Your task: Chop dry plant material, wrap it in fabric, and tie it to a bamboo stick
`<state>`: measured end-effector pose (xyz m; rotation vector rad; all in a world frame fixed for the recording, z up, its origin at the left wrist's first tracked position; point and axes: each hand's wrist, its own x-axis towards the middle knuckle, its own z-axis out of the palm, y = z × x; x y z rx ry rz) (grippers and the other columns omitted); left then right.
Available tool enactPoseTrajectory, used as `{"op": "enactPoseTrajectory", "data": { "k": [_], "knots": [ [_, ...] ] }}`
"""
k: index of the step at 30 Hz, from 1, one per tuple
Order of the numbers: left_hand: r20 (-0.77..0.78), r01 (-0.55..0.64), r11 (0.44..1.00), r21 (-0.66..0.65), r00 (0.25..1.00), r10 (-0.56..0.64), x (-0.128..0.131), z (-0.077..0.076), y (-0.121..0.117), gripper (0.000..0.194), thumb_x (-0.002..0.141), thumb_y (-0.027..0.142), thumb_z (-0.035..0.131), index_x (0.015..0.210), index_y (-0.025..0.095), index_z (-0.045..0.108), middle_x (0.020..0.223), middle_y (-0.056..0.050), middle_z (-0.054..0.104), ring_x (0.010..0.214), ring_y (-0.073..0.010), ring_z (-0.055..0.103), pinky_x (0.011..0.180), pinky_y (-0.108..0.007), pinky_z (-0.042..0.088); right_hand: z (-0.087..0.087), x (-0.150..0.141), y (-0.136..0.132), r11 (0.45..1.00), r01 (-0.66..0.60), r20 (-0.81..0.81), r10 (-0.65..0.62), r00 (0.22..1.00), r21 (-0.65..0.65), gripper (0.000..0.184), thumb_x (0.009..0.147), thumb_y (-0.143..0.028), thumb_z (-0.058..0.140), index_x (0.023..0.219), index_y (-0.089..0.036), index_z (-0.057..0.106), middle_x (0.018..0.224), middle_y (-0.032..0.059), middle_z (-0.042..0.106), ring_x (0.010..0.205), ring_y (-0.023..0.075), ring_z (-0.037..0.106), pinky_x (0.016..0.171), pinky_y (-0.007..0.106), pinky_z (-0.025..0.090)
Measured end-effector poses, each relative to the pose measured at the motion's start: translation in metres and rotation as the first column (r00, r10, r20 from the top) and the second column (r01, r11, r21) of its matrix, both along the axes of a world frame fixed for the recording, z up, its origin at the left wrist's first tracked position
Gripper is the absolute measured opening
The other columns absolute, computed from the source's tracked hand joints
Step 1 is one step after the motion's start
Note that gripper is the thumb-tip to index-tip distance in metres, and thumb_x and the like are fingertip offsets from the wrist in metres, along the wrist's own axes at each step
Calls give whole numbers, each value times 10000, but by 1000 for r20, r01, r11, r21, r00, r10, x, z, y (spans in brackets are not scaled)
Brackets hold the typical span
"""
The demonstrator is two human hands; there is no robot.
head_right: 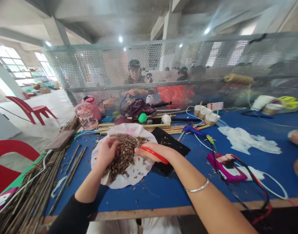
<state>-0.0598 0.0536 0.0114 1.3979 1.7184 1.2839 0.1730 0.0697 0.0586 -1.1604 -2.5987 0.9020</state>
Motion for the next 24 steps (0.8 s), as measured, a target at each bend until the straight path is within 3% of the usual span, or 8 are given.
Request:
{"op": "enactPoseTrajectory", "data": {
  "k": [3, 5, 10, 12, 14, 16, 19, 24],
  "knots": [
    [-200, -56, 994, 93, 977, 73, -8, 12, 0, 239, 830, 277, 544, 1006, 164, 661, 910, -93, 713, 727, -205, 646, 717, -320, 468, 1, 11, -5, 984, 108, 126, -126, 984, 144, 549, 802, -711, 474, 919, -206, 653, 744, 41, 649, 634, 188, 573, 602, 315, 467],
    [-275, -33, 990, 134, 959, 69, -7, 21, -1, 228, 824, 288, 559, 973, 176, 690, 928, -92, 720, 801, -226, 646, 796, -344, 462, -2, 12, -9, 939, 174, 217, -244, 945, 297, 649, 678, -725, 620, 1069, -209, 661, 931, 110, 691, 795, 272, 640, 708, 378, 493],
    [-487, 335, 931, 142, 843, -229, 17, 37, -2, 226, 769, 358, 658, 939, 244, 753, 1188, -105, 662, 1169, -298, 543, 1039, -418, 352, 0, -3, -19, 811, 40, 325, -279, 904, 584, 735, 598, -722, 696, 1097, -183, 665, 992, 163, 675, 964, 369, 625, 850, 479, 450],
    [-520, 361, 929, 80, 810, -271, 23, 41, 1, 163, 752, 349, 675, 858, 260, 760, 1214, -102, 651, 1226, -309, 505, 1049, -424, 345, 6, -6, -21, 770, 6, 318, -271, 908, 638, 724, 595, -701, 716, 1087, -172, 664, 981, 167, 669, 966, 370, 620, 852, 480, 439],
    [-530, 322, 947, 14, 805, -266, 22, 46, 5, 167, 806, 322, 602, 772, 239, 742, 1131, -110, 687, 1181, -301, 543, 1002, -404, 387, 12, 0, -20, 769, 4, 325, -276, 904, 640, 710, 585, -693, 728, 1065, -173, 671, 956, 166, 670, 960, 371, 620, 846, 475, 436],
    [-565, 271, 962, -42, 787, -247, 15, 52, 9, 288, 879, 300, 482, 756, 195, 719, 1030, -135, 709, 1068, -292, 606, 936, -388, 427, 14, 14, -18, 814, 43, 353, -297, 887, 579, 683, 594, -690, 720, 1051, -183, 679, 937, 158, 675, 940, 368, 631, 819, 456, 448],
    [-618, 228, 973, -41, 759, -204, 8, 57, 9, 368, 927, 292, 379, 874, 145, 712, 1011, -157, 709, 986, -283, 638, 898, -377, 444, 7, 43, -15, 875, 199, 323, -361, 875, 441, 646, 679, -670, 660, 1126, -203, 649, 1044, 151, 679, 959, 335, 645, 786, 390, 468],
    [-559, 299, 952, 66, 801, -213, 15, 42, 4, 268, 843, 270, 551, 1026, 166, 716, 1128, -134, 694, 1078, -291, 609, 966, -389, 423, -23, 78, -8, 873, 400, 238, -467, 852, 280, 537, 781, -639, 560, 1114, -222, 610, 1040, 111, 696, 940, 278, 661, 740, 321, 464]
  ]
}}
